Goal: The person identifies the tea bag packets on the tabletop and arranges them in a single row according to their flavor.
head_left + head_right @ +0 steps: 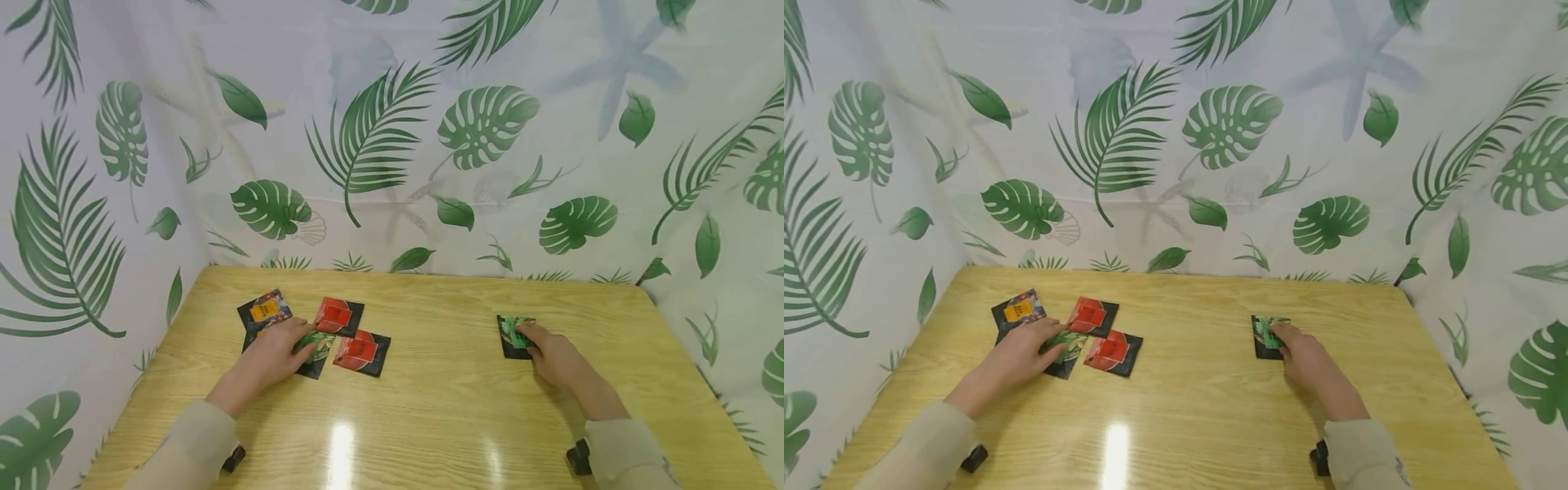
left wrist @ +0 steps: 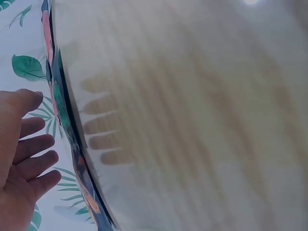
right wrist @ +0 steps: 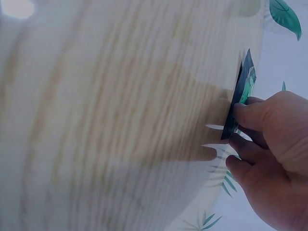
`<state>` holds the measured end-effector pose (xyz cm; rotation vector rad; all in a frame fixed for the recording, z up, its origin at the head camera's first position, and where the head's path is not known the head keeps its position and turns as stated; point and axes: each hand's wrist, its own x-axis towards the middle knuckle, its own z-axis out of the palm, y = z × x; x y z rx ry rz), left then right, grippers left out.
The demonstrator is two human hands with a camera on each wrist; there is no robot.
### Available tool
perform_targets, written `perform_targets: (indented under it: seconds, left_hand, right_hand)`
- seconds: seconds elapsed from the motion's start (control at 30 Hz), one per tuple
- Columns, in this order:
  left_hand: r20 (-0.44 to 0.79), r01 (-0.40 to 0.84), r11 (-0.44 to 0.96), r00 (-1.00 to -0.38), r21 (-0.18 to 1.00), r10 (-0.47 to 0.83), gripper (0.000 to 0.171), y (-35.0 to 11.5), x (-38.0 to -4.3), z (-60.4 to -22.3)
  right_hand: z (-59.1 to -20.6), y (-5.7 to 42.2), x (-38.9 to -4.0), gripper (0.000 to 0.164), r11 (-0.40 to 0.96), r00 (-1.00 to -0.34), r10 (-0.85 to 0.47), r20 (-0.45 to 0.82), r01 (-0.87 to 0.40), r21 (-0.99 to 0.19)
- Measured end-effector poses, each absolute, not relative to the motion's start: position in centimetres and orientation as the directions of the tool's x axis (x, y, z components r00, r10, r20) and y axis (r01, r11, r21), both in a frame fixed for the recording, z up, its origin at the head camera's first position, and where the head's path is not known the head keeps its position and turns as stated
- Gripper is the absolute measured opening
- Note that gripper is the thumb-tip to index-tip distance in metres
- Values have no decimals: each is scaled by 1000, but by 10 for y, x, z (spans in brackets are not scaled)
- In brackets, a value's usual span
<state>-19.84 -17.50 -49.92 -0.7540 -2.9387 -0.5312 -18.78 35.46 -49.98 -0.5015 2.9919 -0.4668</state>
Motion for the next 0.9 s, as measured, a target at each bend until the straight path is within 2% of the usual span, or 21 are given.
perform_targets:
  seconds: [0.4, 0.7, 0.9]
  left_hand:
    - [135, 491, 839, -871, 235, 472, 48, -188, -193, -506]
    - [111, 487, 841, -873, 234, 475, 52, -191, -191, -509]
    - [90, 480, 851, -877, 215, 472, 54, -192, -184, -507]
  right_hand:
    - [-506, 360, -187, 49, 897, -950, -312, 6, -297, -326]
    - [-505, 365, -186, 48, 887, -955, -296, 4, -277, -369]
    - [-511, 362, -186, 51, 895, -952, -305, -6, -285, -344]
